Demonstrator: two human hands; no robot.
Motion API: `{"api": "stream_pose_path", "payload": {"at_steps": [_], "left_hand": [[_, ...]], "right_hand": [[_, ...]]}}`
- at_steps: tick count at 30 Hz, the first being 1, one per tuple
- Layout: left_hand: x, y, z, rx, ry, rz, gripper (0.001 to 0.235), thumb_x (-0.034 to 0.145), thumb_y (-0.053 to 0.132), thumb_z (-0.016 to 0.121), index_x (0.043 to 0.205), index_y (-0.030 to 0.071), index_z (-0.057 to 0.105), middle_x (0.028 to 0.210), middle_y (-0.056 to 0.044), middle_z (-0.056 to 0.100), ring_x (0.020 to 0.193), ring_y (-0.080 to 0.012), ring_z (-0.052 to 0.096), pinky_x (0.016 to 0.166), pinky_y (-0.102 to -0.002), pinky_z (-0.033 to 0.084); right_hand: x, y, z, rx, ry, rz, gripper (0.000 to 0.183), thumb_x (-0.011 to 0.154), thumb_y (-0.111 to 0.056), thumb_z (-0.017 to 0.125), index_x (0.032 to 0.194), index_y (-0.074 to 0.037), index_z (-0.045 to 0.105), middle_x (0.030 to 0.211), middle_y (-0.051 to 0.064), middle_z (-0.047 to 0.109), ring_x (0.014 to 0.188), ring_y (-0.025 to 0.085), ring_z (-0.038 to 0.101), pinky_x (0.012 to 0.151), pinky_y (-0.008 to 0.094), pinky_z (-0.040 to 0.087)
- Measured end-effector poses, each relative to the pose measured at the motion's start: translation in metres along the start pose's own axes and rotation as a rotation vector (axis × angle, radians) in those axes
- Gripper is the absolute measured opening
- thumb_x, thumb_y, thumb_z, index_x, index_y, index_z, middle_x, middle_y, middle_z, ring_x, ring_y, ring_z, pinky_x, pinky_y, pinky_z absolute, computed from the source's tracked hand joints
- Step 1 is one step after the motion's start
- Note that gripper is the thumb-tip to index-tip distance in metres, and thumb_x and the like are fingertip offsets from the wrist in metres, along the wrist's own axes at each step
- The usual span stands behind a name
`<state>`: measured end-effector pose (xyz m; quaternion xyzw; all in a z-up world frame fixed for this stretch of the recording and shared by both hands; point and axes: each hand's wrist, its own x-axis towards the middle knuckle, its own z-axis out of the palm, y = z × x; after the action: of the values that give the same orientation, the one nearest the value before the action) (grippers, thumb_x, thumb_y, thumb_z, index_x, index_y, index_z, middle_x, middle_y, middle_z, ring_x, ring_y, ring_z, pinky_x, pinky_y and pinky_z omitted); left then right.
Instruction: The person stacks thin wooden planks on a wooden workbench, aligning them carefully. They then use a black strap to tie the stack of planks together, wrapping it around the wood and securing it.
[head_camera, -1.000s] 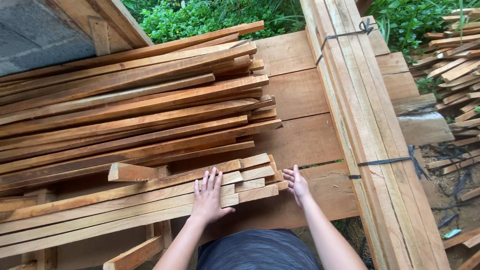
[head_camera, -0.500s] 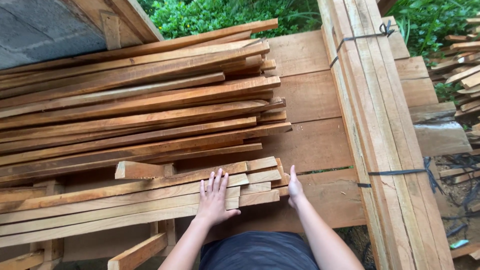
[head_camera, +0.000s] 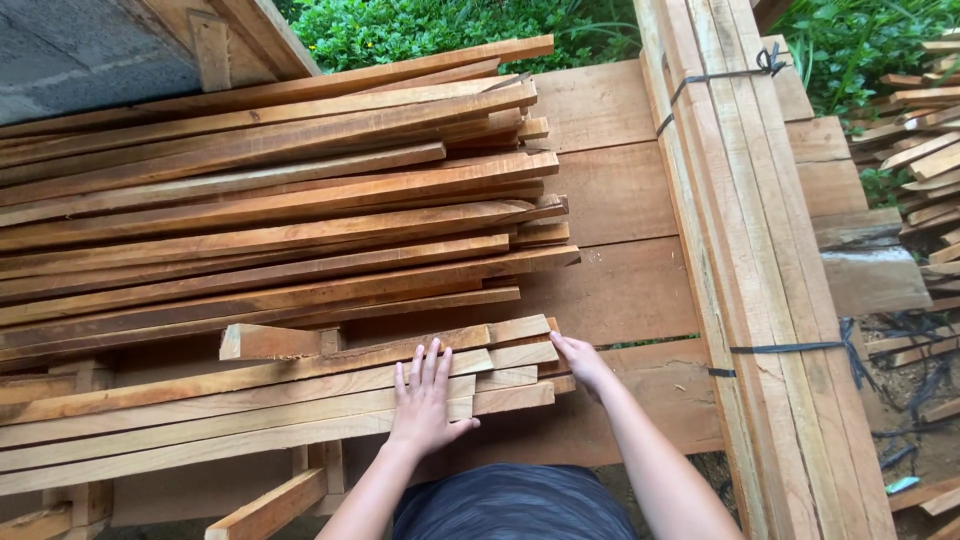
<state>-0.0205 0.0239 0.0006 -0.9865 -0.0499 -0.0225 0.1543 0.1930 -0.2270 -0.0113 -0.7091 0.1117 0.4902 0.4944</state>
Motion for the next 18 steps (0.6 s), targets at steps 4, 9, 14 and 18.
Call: {"api": "stream_pose_path", "payload": {"at_steps": [4,9,14,18], "left_hand": [[0.005,0.001,-0.006,-0.023,-0.039,-0.003,0.17,0.039,0.111,0.074,0.161,0.008,0.015,0.171,-0.019,0.008,0.159,-0.0396,0.002,0.122,-0.062,0.004],[0.004,0.0,-0.011,-0.072,-0.022,0.015,0.169,0.04,0.107,0.072,0.159,0.003,0.013,0.17,-0.024,0.004,0.158,-0.0433,-0.002,0.122,-0.063,0.002],[0.002,0.003,-0.01,-0.115,-0.061,0.003,0.163,0.045,0.103,0.075,0.159,0.003,0.016,0.17,-0.024,0.005,0.158,-0.0441,-0.002,0.121,-0.063,0.003],[0.003,0.004,-0.013,-0.084,-0.048,0.0,0.167,0.045,0.107,0.073,0.159,0.002,0.012,0.169,-0.026,0.003,0.158,-0.0461,-0.006,0.122,-0.064,-0.001]], "right_hand": [[0.019,0.016,-0.003,-0.11,0.018,-0.124,0.05,0.103,-0.046,0.054,0.091,-0.002,0.076,0.07,0.002,0.058,0.063,0.012,0.048,0.064,0.027,0.043],[0.031,0.04,0.009,0.179,0.015,-0.242,0.044,0.104,-0.03,0.052,0.119,0.006,0.073,0.111,0.013,0.078,0.092,0.017,0.071,0.08,0.026,0.054],[0.038,0.052,0.013,0.067,0.104,-0.278,0.044,0.104,-0.03,0.05,0.124,0.004,0.07,0.122,0.016,0.076,0.106,0.021,0.073,0.091,0.028,0.057],[0.036,0.055,0.017,0.045,0.193,-0.332,0.042,0.105,-0.028,0.05,0.118,0.005,0.071,0.112,0.015,0.078,0.097,0.02,0.073,0.083,0.027,0.056]]}}
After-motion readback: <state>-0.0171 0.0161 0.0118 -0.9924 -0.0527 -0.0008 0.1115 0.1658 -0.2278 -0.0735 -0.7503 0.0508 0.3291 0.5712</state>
